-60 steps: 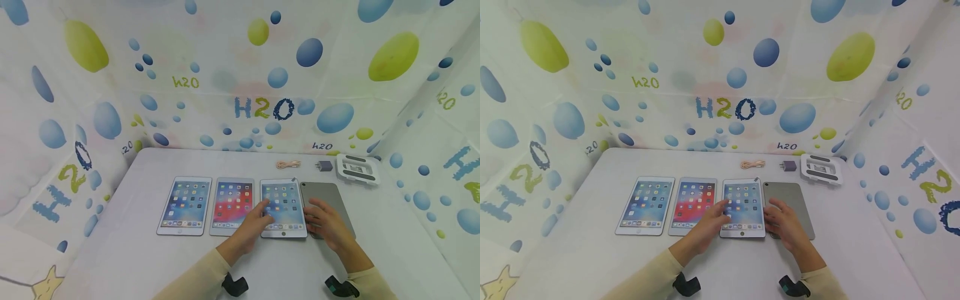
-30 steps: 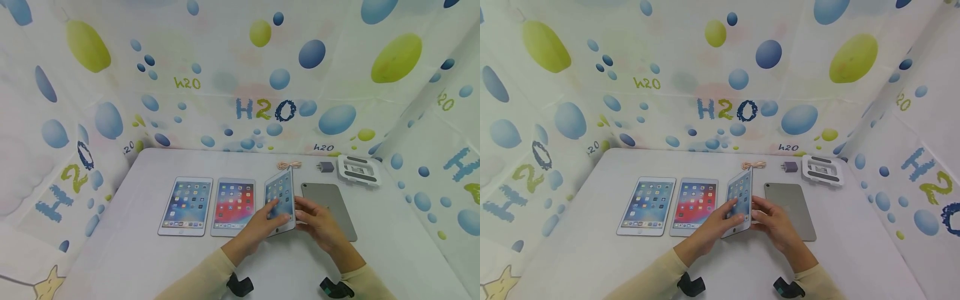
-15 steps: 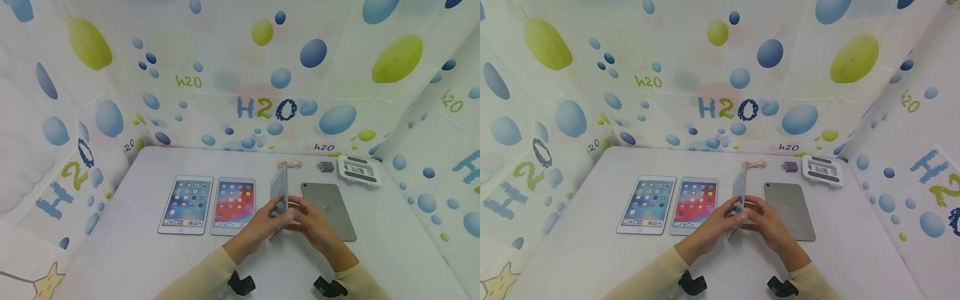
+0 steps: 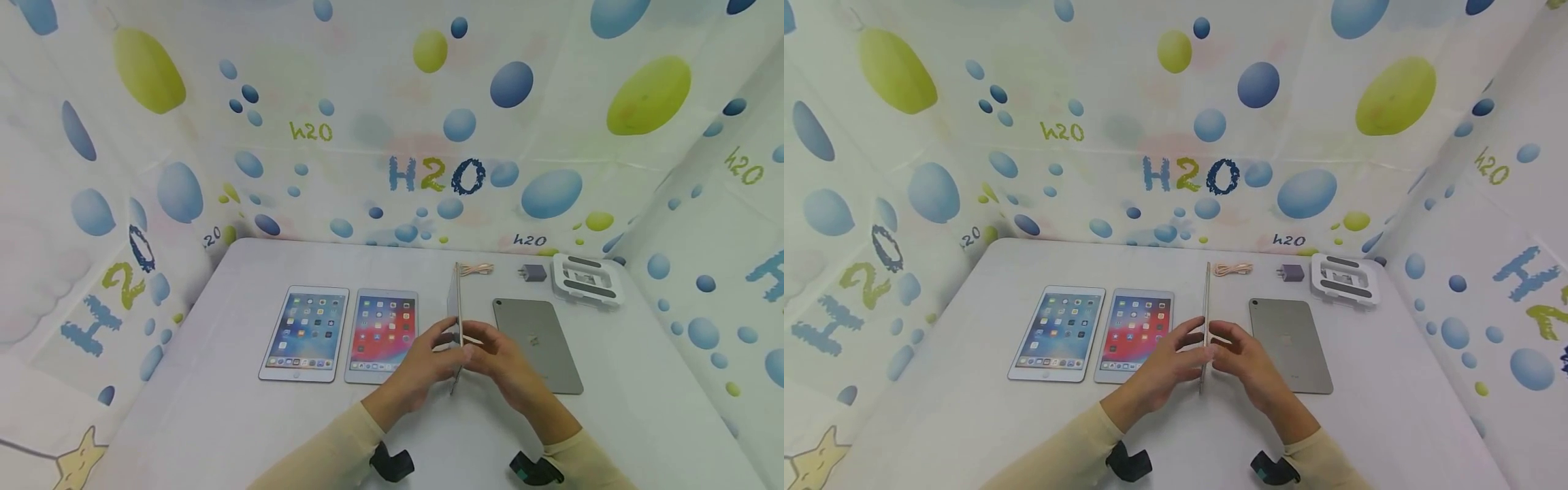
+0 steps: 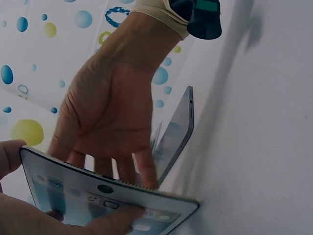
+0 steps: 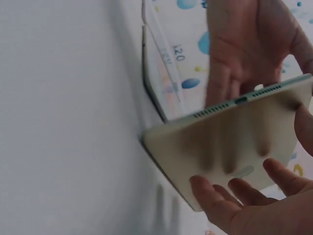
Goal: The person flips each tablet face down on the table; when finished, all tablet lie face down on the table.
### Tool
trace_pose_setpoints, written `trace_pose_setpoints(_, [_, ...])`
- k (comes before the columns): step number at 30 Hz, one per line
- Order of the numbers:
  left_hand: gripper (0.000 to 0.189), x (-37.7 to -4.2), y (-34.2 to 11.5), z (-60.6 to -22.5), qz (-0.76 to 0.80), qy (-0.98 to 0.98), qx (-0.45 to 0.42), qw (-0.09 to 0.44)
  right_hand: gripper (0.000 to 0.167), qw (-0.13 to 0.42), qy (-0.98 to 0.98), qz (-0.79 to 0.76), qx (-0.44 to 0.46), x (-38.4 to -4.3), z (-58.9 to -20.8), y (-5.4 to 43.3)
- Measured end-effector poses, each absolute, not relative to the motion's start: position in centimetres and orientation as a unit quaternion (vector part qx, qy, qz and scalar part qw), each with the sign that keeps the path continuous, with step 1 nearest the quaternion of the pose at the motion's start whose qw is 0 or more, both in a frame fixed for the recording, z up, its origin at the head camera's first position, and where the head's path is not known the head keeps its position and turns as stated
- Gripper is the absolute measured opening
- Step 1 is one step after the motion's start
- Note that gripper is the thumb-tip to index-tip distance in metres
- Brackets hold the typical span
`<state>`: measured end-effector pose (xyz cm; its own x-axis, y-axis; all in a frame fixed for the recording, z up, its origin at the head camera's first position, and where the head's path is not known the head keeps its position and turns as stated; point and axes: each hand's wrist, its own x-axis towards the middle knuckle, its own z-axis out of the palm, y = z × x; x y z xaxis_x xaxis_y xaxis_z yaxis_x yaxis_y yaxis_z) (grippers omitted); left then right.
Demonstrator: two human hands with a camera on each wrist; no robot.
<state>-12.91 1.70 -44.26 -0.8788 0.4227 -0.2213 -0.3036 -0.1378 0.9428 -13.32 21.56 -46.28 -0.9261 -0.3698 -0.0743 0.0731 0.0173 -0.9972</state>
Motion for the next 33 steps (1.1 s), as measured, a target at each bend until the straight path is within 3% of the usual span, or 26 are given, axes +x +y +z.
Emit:
trace_pose_setpoints(6, [0.076, -12.9, 1.8, -44.5, 0.786, 0.576, 0.041, 0.221, 0.061, 0.176, 0.714, -0.674, -0.066, -13.3, -47.0, 21.2])
trace_pose_setpoints(17, [0.075, -13.2, 1.6, -45.1, 0.830, 0.530, 0.018, 0.174, 0.073, 0.152, 0.766, -0.624, -0.009, -13.3, -46.9, 21.5])
trace_pose_setpoints(33, [0.060, -13.2, 0.9, -46.7, 0.809, 0.566, -0.046, 0.153, 0.062, 0.126, 0.759, -0.633, 0.090, -13.0, -46.5, 23.2])
